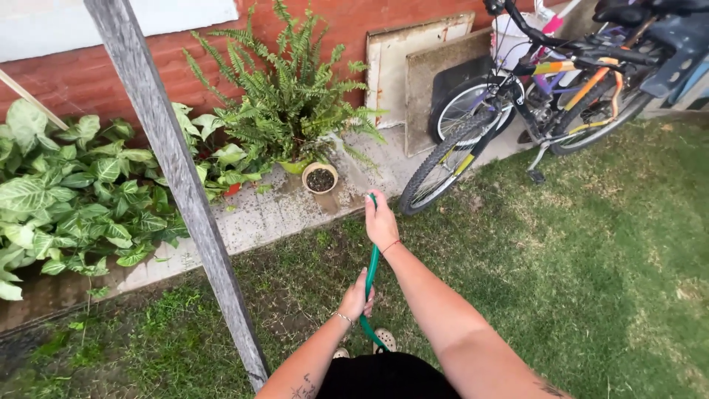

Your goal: The person waters several potted plants and small trees in a backyard using a green garden hose. They move from a patio area to a grassy section, directing water onto the soil and leaves of each plant.

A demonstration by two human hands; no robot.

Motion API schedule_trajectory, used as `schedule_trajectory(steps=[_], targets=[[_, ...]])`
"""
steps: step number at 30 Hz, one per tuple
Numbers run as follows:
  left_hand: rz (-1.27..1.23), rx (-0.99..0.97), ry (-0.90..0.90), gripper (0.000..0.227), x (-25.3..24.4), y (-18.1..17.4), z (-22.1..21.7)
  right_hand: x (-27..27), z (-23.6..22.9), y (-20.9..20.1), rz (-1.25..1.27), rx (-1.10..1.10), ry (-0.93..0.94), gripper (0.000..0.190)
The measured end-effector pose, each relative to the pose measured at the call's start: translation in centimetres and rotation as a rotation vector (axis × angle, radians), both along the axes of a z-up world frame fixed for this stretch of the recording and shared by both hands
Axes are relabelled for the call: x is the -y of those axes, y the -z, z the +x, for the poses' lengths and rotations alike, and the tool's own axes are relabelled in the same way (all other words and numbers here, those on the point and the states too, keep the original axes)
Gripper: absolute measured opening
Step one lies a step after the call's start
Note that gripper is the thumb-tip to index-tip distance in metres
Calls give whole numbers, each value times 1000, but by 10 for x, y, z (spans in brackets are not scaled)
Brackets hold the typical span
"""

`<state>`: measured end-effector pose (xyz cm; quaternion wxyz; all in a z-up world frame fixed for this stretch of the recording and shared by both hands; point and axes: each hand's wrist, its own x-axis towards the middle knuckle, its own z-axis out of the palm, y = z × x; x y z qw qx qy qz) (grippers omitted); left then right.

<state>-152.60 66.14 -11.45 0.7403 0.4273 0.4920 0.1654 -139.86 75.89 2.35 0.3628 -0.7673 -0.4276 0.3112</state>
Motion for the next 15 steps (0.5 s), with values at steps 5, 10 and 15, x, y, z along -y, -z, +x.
schedule_trajectory(steps=[5,10,15], targets=[[15,-19,32,82,-7,1,1,-2,8,0,26,-11,22,41],[12,-27,52,84,-4,4,2,5,6,-4,14,-12,27,42],[15,-21,56,83,-7,1,6,7,9,-11,17,15,-1,41]])
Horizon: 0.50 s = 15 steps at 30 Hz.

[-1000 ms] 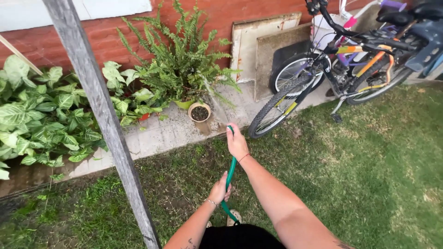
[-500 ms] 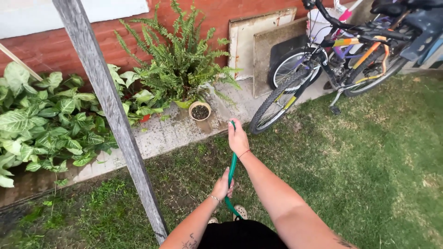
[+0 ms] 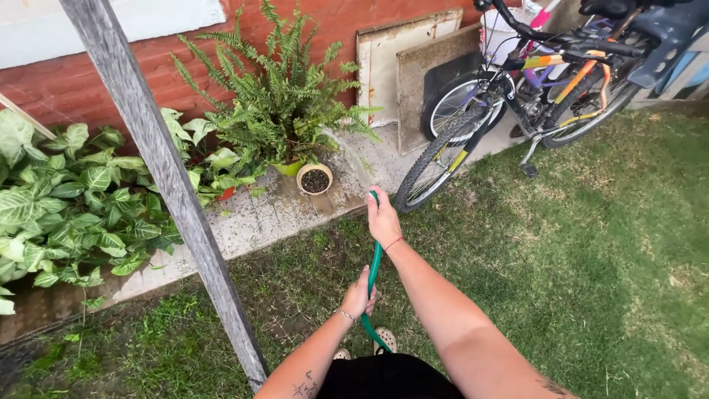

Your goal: The person waters several potted plants and small trees in a backyard using a green garden hose. They move from a patio area to a grassy section, directing water onto the soil and leaves of each plant.

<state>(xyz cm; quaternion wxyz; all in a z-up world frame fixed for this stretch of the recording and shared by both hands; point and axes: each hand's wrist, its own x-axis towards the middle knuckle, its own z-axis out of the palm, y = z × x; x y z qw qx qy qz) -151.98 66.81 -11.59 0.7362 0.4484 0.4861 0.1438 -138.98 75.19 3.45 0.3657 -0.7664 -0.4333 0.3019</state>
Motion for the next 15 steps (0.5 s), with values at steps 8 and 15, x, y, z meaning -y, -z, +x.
schedule_trajectory(steps=[8,15], targets=[[0,23,-17,83,8,-3,3,0,0,0,-33,0,26,42],[-1,-2,32,84,15,3,3,1,7,22,-79,-14,41,39]])
